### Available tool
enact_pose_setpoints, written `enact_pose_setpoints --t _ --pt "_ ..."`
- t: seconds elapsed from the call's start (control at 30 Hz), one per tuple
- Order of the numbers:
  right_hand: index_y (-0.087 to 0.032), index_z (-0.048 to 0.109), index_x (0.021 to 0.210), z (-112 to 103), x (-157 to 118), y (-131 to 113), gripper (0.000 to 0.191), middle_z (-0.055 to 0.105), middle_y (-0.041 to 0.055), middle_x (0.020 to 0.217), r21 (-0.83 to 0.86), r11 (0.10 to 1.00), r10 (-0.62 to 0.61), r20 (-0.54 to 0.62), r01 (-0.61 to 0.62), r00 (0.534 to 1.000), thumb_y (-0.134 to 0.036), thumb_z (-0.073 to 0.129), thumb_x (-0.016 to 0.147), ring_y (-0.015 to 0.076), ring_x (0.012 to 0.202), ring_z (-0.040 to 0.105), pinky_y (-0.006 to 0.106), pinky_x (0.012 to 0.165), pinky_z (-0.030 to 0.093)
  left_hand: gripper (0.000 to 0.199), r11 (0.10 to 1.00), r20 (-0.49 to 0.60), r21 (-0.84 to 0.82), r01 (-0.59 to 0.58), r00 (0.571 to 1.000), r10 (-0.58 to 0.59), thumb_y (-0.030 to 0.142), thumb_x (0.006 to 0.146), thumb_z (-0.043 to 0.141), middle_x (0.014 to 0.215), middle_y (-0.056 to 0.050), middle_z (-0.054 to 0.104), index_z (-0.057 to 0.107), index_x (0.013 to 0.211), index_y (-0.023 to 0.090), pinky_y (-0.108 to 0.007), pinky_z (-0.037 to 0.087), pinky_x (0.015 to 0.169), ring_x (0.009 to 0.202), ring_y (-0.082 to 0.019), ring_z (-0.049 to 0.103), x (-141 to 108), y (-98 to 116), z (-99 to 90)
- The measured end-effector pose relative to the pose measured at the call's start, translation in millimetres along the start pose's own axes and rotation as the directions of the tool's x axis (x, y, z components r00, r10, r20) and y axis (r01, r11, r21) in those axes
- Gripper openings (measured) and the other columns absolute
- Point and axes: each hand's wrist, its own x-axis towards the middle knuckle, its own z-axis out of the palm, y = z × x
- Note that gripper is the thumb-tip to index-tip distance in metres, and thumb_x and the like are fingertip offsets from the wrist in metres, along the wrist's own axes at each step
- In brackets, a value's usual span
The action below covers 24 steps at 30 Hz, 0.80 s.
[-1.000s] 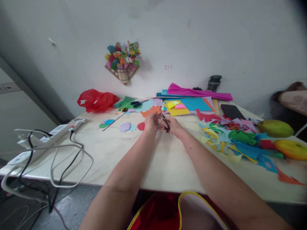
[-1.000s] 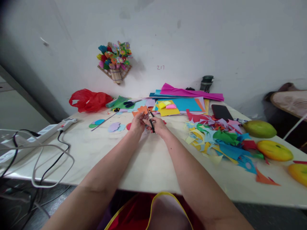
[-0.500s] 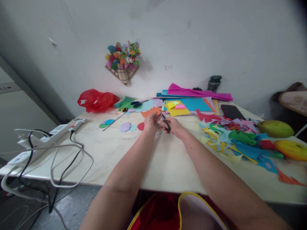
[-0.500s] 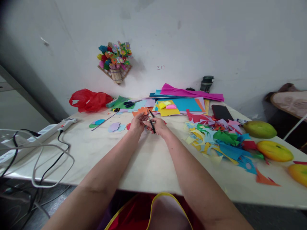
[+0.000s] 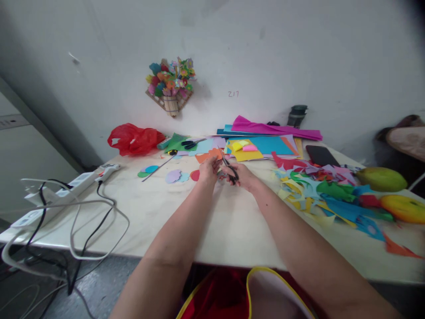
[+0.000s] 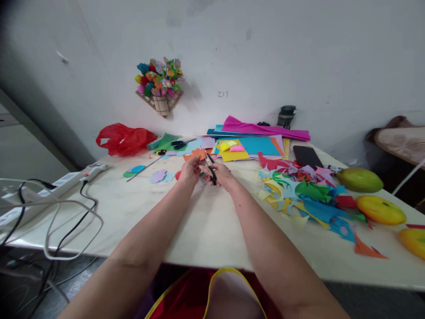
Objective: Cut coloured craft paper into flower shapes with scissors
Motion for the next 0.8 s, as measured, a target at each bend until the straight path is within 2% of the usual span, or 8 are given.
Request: enact_pose_setpoints --t 0.27,0.47,0.67,0.8 --pt "-0.017 0.055 0.076 -16.1 -0.6 1.8 0.038 0.060 -0.0012 0.053 -0.044 0.999 0.008 0.142 -0.002 0.990 -0.052 0.069 0.076 0.0072 0.038 0.051 0.017 0.030 0.026 0.011 1.000 -0.031 0.014 -0.027 0.999 0.027 0.011 0.064 0.063 0.068 -0.001 0.065 0.058 0.071 0.017 -0.029 0.053 0.075 0.070 -0.015 0.066 2.4 13.0 -6.2" --pt "-0.016 0.055 0.072 -24.2 -4.2 -0.7 0.034 0.057 -0.0024 0.050 -0.114 0.994 0.018 0.158 0.000 0.987 -0.046 0.073 0.072 0.0058 0.036 0.045 0.017 0.032 0.023 0.009 0.999 -0.014 0.023 -0.031 0.999 0.031 0.009 0.065 0.060 0.067 -0.001 0.064 0.056 0.069 0.016 -0.028 0.052 0.075 0.062 -0.011 0.062 6.4 23.0 -13.7" --pt "-0.014 0.060 0.072 -27.4 -4.9 -2.2 0.030 0.052 -0.0042 0.046 -0.215 0.977 0.030 0.173 0.008 0.984 -0.038 0.076 0.067 0.0047 0.036 0.040 0.018 0.036 0.031 0.012 0.998 0.015 0.064 -0.022 1.000 0.021 0.008 0.060 0.060 0.064 -0.001 0.061 0.055 0.066 0.017 -0.031 0.052 0.077 0.064 -0.014 0.062 10.2 26.8 -18.9" --pt "-0.014 0.062 0.074 -27.8 -4.8 -2.7 0.031 0.051 -0.0047 0.044 -0.283 0.959 0.038 0.173 0.013 0.984 -0.037 0.079 0.064 0.0052 0.036 0.040 0.017 0.036 0.030 0.010 0.994 0.035 0.101 -0.029 0.999 0.026 0.009 0.060 0.058 0.064 0.000 0.061 0.055 0.066 0.017 -0.031 0.052 0.075 0.062 -0.013 0.059 11.9 27.5 -21.7"
